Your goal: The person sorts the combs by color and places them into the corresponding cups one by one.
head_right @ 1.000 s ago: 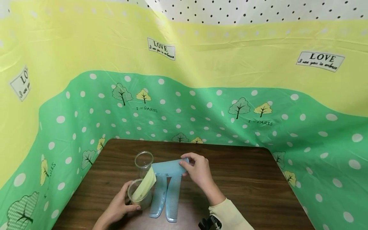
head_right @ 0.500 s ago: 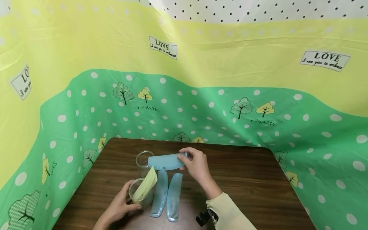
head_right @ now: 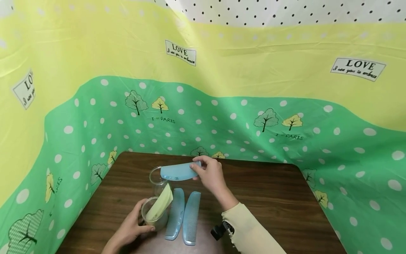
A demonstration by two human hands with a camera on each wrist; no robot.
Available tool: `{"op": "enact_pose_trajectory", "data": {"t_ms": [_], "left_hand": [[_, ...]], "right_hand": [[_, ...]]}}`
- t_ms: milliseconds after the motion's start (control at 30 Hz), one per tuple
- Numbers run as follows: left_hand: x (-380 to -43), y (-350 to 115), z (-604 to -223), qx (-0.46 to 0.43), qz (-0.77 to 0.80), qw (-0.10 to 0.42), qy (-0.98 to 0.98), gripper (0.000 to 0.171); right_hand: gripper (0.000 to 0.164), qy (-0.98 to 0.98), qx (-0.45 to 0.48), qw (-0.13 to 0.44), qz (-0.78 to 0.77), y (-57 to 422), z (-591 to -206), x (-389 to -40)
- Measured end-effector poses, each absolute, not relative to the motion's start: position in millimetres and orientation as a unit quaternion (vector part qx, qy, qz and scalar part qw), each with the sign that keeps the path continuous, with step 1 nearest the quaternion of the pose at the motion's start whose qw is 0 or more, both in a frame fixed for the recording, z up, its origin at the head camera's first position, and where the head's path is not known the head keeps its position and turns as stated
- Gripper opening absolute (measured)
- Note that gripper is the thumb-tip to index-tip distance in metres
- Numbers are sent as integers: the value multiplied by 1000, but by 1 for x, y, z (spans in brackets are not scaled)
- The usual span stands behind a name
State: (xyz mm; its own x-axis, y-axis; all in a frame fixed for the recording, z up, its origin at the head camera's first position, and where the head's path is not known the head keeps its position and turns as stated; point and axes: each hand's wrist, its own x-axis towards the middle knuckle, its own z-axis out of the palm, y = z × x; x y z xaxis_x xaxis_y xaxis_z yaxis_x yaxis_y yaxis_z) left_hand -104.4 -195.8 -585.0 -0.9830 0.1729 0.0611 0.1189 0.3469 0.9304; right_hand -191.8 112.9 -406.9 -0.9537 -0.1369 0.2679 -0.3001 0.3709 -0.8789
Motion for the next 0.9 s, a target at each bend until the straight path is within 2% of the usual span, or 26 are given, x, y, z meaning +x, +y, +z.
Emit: {"op": "enact_pose_trajectory", "data": {"t_ms": [900], "left_hand": [[-105, -197, -585, 84, 567, 34, 819, 100]], "right_hand": [[24, -840, 148, 41, 520, 89, -405, -217]]}}
